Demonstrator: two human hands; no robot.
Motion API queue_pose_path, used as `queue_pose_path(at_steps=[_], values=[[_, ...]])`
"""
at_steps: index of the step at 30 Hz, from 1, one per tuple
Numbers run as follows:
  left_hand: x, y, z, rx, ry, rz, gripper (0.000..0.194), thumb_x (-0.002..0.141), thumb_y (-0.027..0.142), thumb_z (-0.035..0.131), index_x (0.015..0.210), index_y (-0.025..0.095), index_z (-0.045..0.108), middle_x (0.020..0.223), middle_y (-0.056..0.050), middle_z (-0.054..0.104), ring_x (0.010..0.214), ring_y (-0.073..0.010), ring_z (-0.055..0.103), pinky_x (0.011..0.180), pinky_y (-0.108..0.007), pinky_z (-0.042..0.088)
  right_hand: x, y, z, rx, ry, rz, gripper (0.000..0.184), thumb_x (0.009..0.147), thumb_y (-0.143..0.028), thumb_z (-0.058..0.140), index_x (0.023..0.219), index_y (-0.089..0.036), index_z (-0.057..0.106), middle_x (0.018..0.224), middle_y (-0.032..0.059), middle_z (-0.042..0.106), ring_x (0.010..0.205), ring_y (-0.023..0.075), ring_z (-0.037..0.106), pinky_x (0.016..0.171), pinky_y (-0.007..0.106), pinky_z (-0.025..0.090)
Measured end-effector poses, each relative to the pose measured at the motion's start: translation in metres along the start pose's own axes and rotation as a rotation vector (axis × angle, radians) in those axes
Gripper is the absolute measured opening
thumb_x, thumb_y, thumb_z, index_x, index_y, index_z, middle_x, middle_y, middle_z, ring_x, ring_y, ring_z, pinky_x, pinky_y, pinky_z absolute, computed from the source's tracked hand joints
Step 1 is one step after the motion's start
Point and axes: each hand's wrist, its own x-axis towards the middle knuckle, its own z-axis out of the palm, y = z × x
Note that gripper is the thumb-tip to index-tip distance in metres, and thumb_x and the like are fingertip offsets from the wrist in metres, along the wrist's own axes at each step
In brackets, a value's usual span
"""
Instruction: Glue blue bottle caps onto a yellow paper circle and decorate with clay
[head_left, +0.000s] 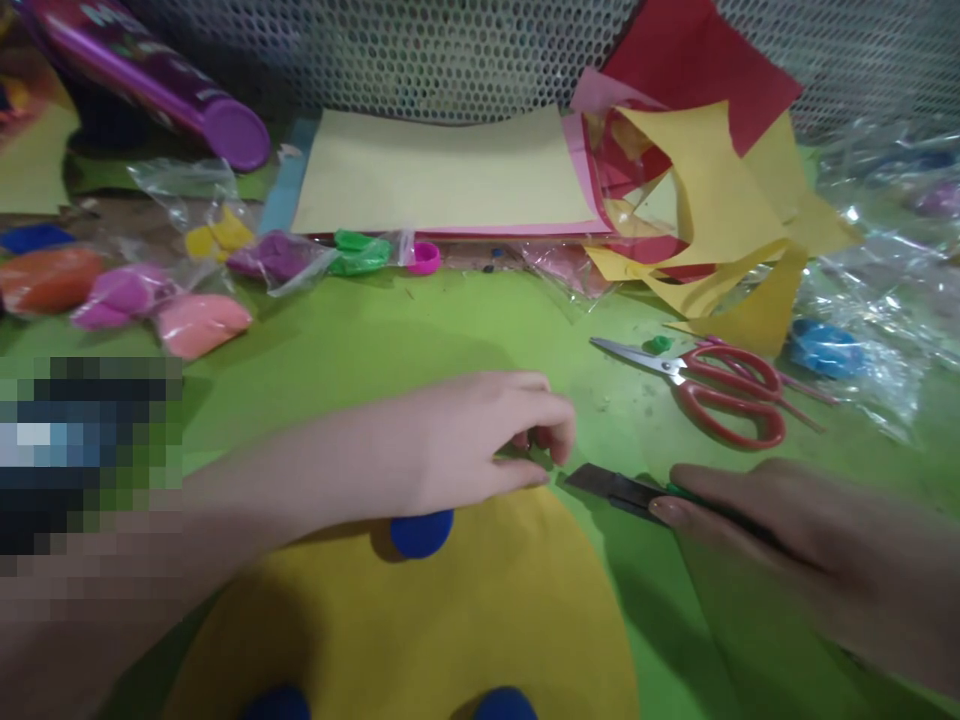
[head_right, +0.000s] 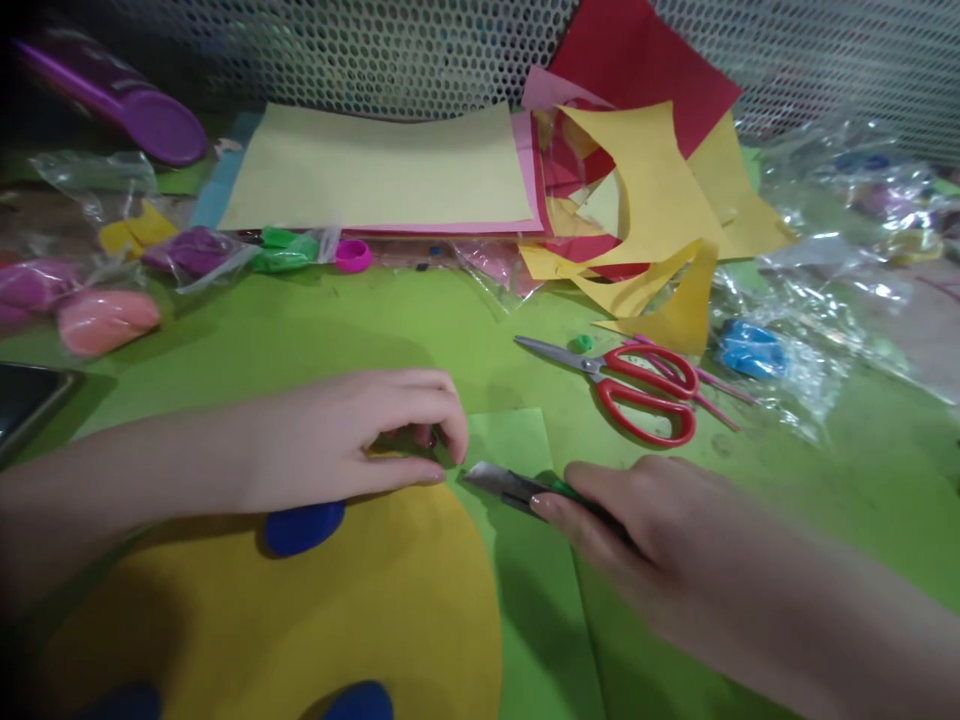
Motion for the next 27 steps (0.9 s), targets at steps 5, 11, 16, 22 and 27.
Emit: queue_pose_path(at_steps=[5, 11, 16, 22, 27], values=[[0.003, 0.004, -0.002, -0.006, -0.057, -0.047, 0.008, 0.083, 0.02, 0.052, 0.083, 0.023, 0.06, 0.093, 0.003, 0.054, 0.077, -0.0097, 0.052, 0.066, -0.02, 0.038, 0.001, -0.001, 0.002, 0.064, -0.103, -0.035, 0.059, 0.091, -0.06, 0.014, 0.068, -0.026, 0.057, 0.05, -0.0003, 0.058, 0.043, 0.0149, 0.055, 0.04, 0.029, 0.037], [-0.001, -0.003, 0.0, -0.002, -0.026, 0.016, 0.013, 0.084, 0.024, 0.05, 0.082, 0.027, 0.062, 0.096, 0.005, 0.055, 0.085, -0.012, 0.053, 0.073, -0.022, 0.039, 0.002, 0.0, 0.002, 0.081, -0.114, -0.042, 0.054, 0.092, -0.057, 0.018, 0.068, -0.027, 0.056, 0.045, -0.002, 0.054, 0.038, 0.0139, 0.052, 0.038, 0.028, 0.035], [-0.003, -0.006, 0.001, -0.013, -0.024, 0.049, 0.015, 0.085, 0.029, 0.049, 0.082, 0.028, 0.064, 0.097, 0.004, 0.057, 0.082, -0.0116, 0.054, 0.07, -0.022, 0.04, 0.0, -0.002, 0.003, 0.104, -0.092, -0.059, 0.054, 0.091, -0.058, 0.019, 0.069, -0.027, 0.058, 0.044, -0.0012, 0.054, 0.037, 0.0149, 0.052, 0.037, 0.03, 0.033], [-0.001, -0.003, 0.001, -0.004, 0.002, 0.024, 0.012, 0.084, 0.026, 0.051, 0.082, 0.026, 0.063, 0.095, 0.004, 0.057, 0.083, -0.0112, 0.054, 0.072, -0.021, 0.041, -0.001, -0.002, 0.004, 0.058, -0.108, -0.055, 0.054, 0.092, -0.057, 0.019, 0.068, -0.027, 0.058, 0.046, -0.0006, 0.055, 0.038, 0.0149, 0.052, 0.038, 0.03, 0.032], [0.0, 0.004, -0.002, 0.009, -0.015, 0.0, 0.011, 0.083, 0.021, 0.052, 0.084, 0.022, 0.063, 0.093, 0.004, 0.057, 0.085, -0.0111, 0.055, 0.075, -0.021, 0.04, -0.001, -0.001, 0.004, 0.042, -0.064, -0.065, 0.054, 0.092, -0.055, 0.018, 0.069, -0.027, 0.058, 0.045, -0.0007, 0.053, 0.038, 0.0148, 0.05, 0.038, 0.029, 0.031]])
